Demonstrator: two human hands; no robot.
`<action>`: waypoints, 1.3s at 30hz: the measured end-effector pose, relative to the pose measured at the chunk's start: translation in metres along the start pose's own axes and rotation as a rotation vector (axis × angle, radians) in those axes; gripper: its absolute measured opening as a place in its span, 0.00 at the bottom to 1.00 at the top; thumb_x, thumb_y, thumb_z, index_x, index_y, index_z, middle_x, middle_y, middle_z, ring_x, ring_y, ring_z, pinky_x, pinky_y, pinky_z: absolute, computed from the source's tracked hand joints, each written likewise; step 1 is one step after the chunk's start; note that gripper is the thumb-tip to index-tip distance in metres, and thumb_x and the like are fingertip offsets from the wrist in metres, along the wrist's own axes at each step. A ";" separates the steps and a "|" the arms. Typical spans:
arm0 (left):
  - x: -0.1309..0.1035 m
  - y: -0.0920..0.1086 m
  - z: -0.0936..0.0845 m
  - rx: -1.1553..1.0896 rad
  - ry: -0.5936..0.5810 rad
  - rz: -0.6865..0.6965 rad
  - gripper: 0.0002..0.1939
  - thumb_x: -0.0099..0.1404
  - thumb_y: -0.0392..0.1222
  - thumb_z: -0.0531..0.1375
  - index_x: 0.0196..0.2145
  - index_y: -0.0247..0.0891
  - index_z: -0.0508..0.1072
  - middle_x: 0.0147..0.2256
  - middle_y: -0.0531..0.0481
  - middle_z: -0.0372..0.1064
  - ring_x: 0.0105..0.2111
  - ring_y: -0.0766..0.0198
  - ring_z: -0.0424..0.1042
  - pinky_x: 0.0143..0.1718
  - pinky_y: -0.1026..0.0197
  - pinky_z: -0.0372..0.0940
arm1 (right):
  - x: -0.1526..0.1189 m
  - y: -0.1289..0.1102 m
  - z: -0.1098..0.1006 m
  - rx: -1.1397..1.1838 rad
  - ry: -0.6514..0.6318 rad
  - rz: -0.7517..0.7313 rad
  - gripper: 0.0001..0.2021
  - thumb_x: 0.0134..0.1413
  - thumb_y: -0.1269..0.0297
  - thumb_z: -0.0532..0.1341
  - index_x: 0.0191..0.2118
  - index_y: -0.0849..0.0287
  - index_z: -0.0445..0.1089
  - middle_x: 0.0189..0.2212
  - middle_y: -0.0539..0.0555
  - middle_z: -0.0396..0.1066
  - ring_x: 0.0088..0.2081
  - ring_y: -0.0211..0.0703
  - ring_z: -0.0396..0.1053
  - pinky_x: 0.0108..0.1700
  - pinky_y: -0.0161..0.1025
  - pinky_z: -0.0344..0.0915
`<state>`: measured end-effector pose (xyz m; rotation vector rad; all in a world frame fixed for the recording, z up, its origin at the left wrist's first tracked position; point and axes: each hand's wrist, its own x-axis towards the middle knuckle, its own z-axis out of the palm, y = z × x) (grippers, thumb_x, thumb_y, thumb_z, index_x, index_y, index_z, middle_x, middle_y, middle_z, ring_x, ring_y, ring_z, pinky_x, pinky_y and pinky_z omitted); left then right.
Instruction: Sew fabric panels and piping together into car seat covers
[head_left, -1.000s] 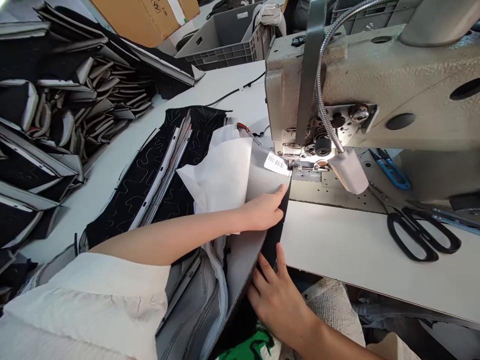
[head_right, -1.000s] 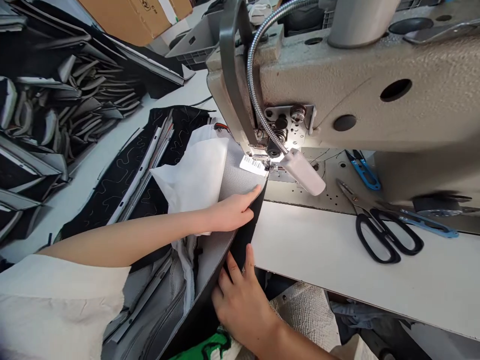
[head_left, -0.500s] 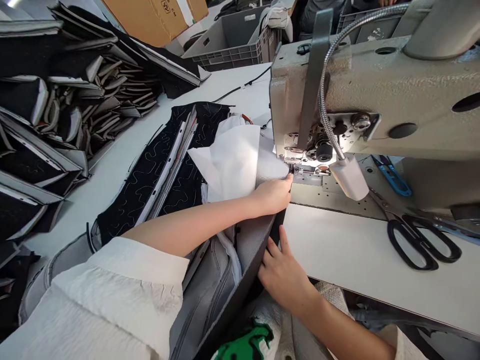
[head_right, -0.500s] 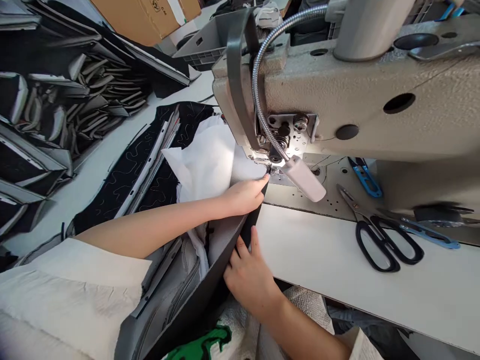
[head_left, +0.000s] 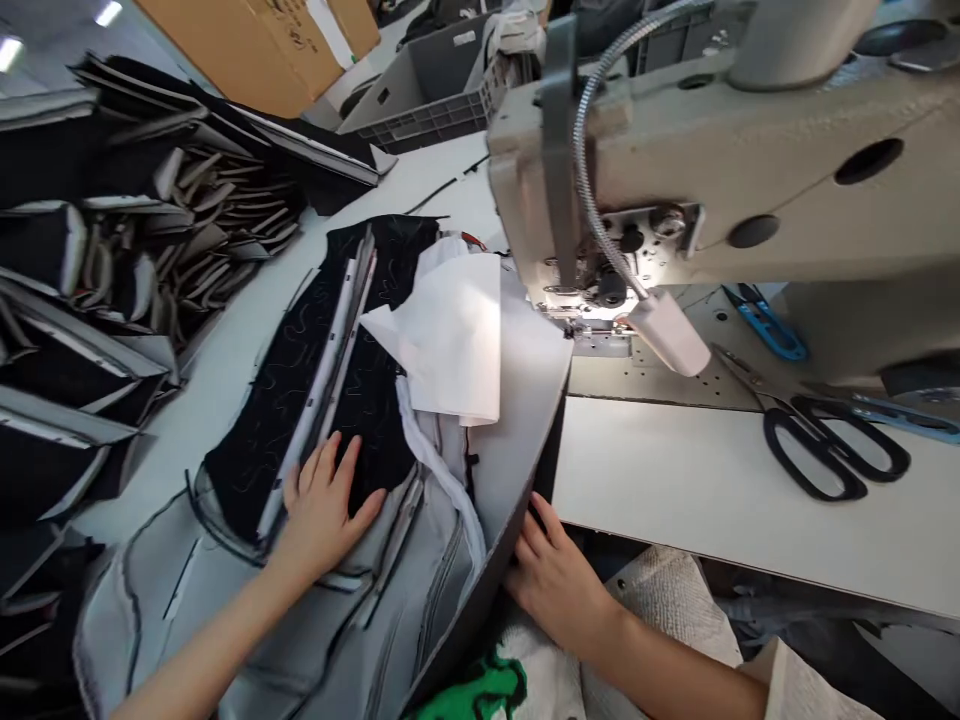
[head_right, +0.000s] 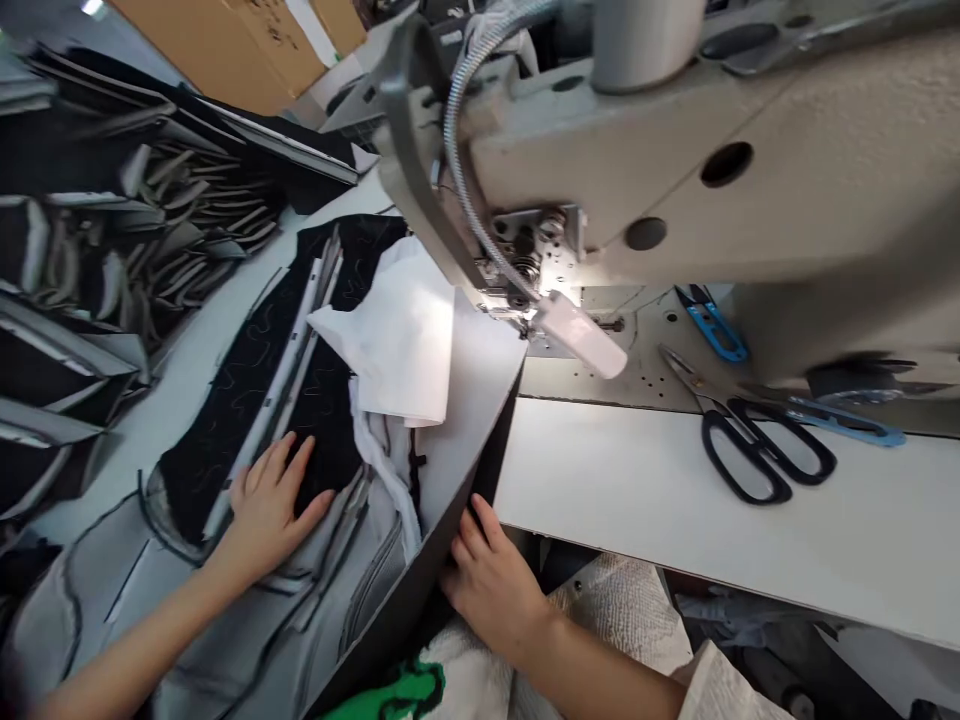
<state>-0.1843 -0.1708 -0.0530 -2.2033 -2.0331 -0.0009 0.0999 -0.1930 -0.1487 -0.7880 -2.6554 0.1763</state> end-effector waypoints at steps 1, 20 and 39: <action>-0.007 -0.015 0.008 -0.005 -0.008 -0.045 0.28 0.62 0.45 0.50 0.60 0.38 0.58 0.59 0.36 0.54 0.58 0.42 0.56 0.57 0.38 0.51 | 0.002 -0.005 0.005 0.011 -0.012 0.015 0.12 0.53 0.63 0.61 0.43 0.58 0.74 0.51 0.60 0.67 0.58 0.57 0.56 0.63 0.61 0.43; 0.096 0.090 -0.049 -0.278 -0.339 0.404 0.26 0.64 0.50 0.50 0.57 0.40 0.64 0.37 0.48 0.73 0.35 0.60 0.72 0.37 0.61 0.65 | 0.036 0.005 -0.036 0.089 -0.027 -0.056 0.17 0.58 0.68 0.55 0.53 0.56 0.65 0.50 0.60 0.67 0.55 0.53 0.60 0.59 0.60 0.51; 0.110 0.164 -0.038 -0.318 -0.864 0.239 0.39 0.61 0.35 0.47 0.67 0.40 0.32 0.34 0.46 0.73 0.27 0.59 0.72 0.24 0.64 0.58 | 0.026 -0.042 -0.004 0.008 0.192 0.004 0.15 0.58 0.69 0.54 0.50 0.67 0.67 0.46 0.65 0.70 0.52 0.59 0.64 0.59 0.62 0.52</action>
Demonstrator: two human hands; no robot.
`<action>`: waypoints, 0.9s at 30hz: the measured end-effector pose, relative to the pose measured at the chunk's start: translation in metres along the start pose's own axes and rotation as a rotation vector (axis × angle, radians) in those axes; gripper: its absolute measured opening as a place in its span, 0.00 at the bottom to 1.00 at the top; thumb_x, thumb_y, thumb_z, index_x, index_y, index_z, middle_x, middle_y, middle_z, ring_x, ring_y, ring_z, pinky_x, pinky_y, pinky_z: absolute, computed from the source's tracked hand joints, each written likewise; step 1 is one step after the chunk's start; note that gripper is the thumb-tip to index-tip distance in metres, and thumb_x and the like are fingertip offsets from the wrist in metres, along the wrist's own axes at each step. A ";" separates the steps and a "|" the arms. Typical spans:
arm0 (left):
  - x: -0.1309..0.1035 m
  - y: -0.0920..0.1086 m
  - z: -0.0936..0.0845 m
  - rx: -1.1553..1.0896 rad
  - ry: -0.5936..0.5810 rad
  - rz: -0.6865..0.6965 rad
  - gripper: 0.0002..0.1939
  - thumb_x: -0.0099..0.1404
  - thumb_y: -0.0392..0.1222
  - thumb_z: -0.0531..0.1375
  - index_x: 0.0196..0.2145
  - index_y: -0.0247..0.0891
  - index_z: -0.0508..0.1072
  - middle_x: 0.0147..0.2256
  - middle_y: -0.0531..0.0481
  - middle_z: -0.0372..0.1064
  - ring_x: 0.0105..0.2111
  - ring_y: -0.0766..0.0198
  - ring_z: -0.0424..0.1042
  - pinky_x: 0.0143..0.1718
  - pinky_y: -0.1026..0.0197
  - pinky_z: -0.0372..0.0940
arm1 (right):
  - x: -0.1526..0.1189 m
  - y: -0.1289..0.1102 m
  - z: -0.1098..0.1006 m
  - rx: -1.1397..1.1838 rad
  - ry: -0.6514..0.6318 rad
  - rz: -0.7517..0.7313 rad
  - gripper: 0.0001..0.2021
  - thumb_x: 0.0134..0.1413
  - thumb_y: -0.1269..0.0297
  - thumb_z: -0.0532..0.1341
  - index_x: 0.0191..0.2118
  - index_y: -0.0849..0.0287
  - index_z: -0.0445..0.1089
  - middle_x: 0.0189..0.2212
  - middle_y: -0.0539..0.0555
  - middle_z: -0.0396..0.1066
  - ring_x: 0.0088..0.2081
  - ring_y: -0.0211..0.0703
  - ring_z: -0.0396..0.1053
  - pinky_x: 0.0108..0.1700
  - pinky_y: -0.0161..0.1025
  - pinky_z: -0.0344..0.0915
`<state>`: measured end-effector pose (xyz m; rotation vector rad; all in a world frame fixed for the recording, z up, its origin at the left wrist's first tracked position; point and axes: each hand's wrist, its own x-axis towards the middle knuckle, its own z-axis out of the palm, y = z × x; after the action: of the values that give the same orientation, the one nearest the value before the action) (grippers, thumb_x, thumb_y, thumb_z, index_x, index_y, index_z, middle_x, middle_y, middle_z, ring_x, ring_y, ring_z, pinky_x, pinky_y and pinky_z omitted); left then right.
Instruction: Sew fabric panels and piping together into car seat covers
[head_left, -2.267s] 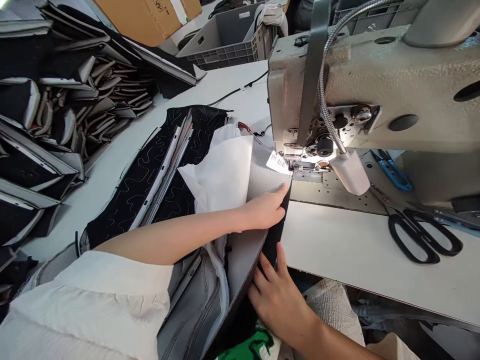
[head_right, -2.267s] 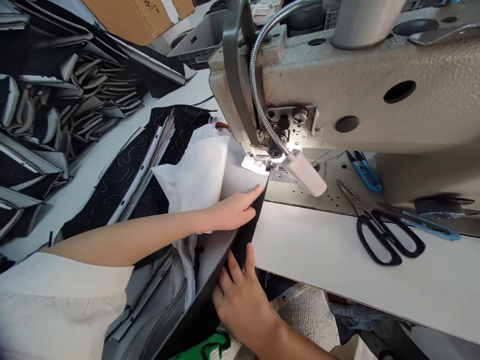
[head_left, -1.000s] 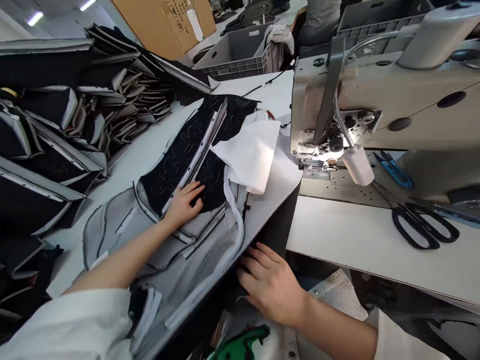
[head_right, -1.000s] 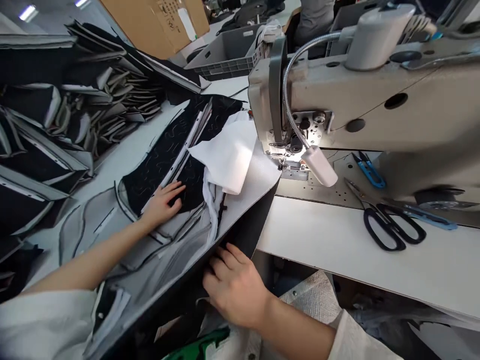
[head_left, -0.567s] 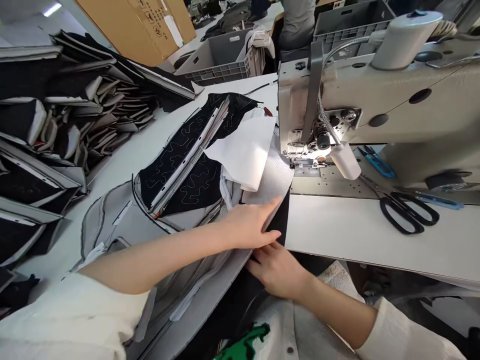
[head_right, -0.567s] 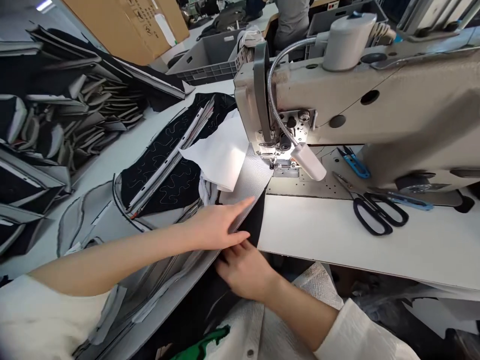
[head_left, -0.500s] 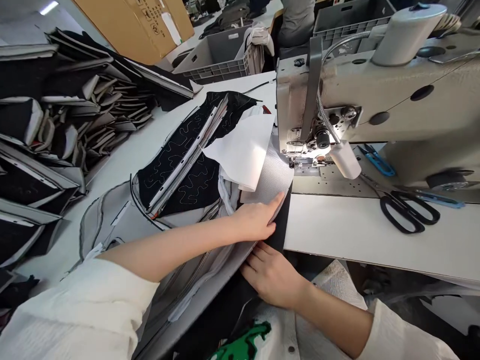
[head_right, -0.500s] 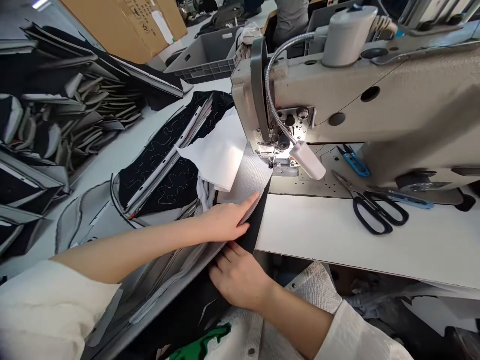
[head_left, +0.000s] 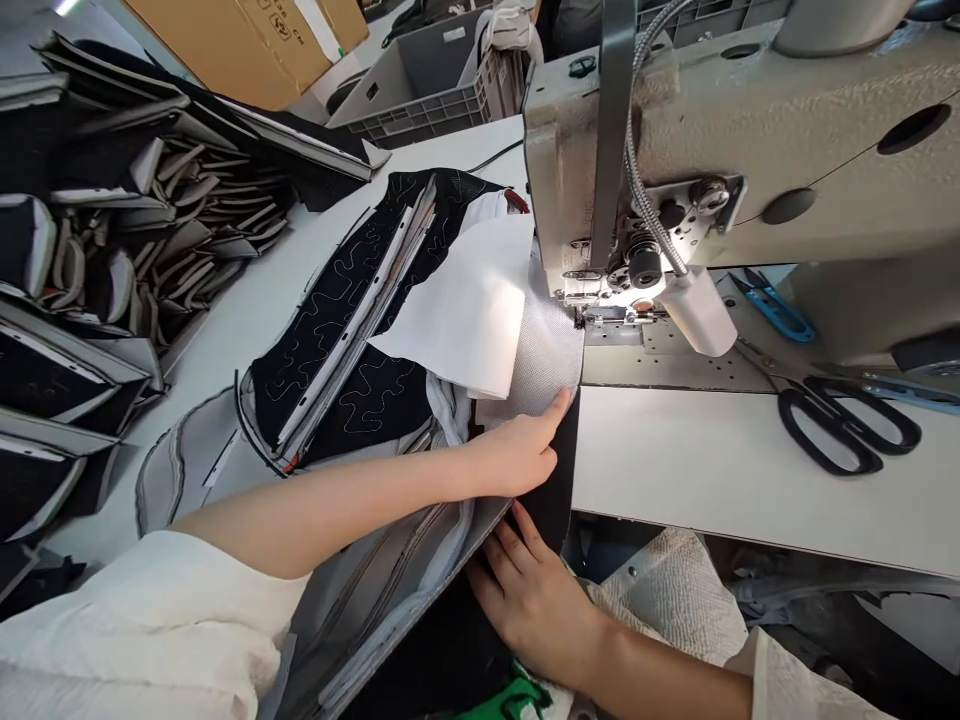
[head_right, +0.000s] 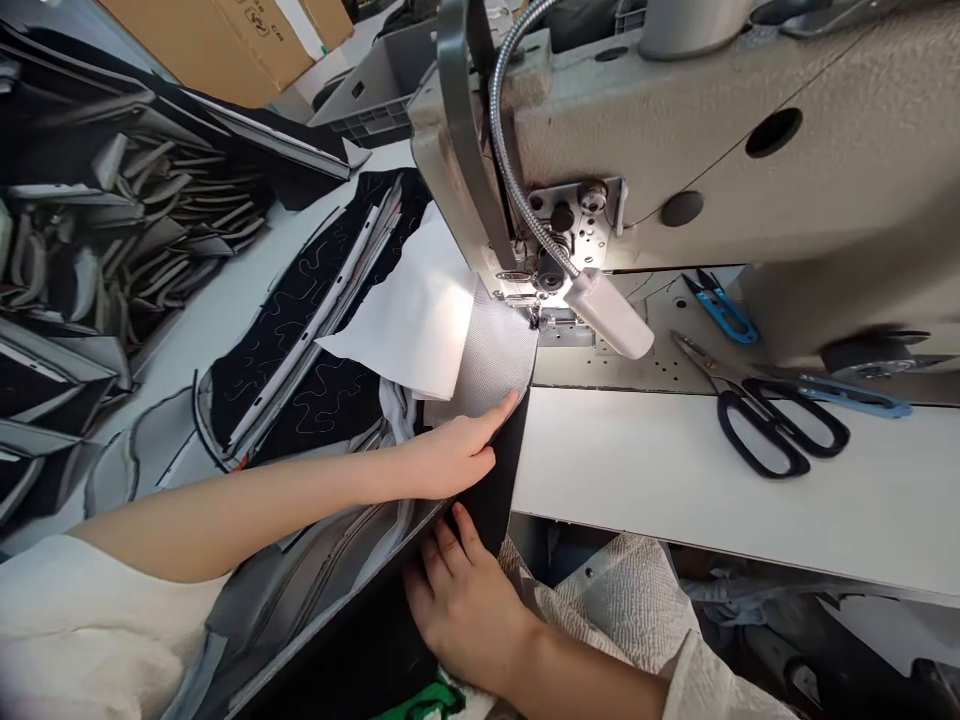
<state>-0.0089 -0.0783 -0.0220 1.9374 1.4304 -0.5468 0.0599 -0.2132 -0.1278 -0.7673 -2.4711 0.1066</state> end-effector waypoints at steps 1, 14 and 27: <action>0.001 0.000 0.000 -0.009 0.005 0.000 0.39 0.61 0.35 0.47 0.67 0.40 0.33 0.34 0.46 0.73 0.27 0.59 0.72 0.24 0.64 0.58 | -0.001 -0.001 0.001 0.000 0.006 -0.002 0.15 0.58 0.68 0.54 0.49 0.67 0.67 0.46 0.64 0.70 0.52 0.59 0.64 0.59 0.62 0.52; 0.040 0.000 -0.025 -0.030 0.076 0.047 0.39 0.61 0.37 0.46 0.66 0.35 0.32 0.50 0.38 0.67 0.37 0.57 0.73 0.29 0.64 0.62 | -0.003 0.012 -0.009 0.041 0.008 -0.034 0.16 0.59 0.65 0.55 0.51 0.66 0.66 0.48 0.62 0.68 0.53 0.57 0.63 0.59 0.57 0.52; 0.045 0.021 -0.039 0.157 -0.037 -0.004 0.42 0.61 0.38 0.49 0.66 0.28 0.29 0.49 0.35 0.68 0.41 0.54 0.72 0.35 0.61 0.64 | 0.023 0.042 -0.003 0.218 -0.017 -0.080 0.03 0.55 0.71 0.59 0.34 0.60 0.71 0.28 0.52 0.71 0.36 0.45 0.67 0.52 0.47 0.59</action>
<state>0.0236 -0.0240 -0.0199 2.0357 1.4047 -0.7119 0.0666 -0.1663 -0.1241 -0.5760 -2.4513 0.3474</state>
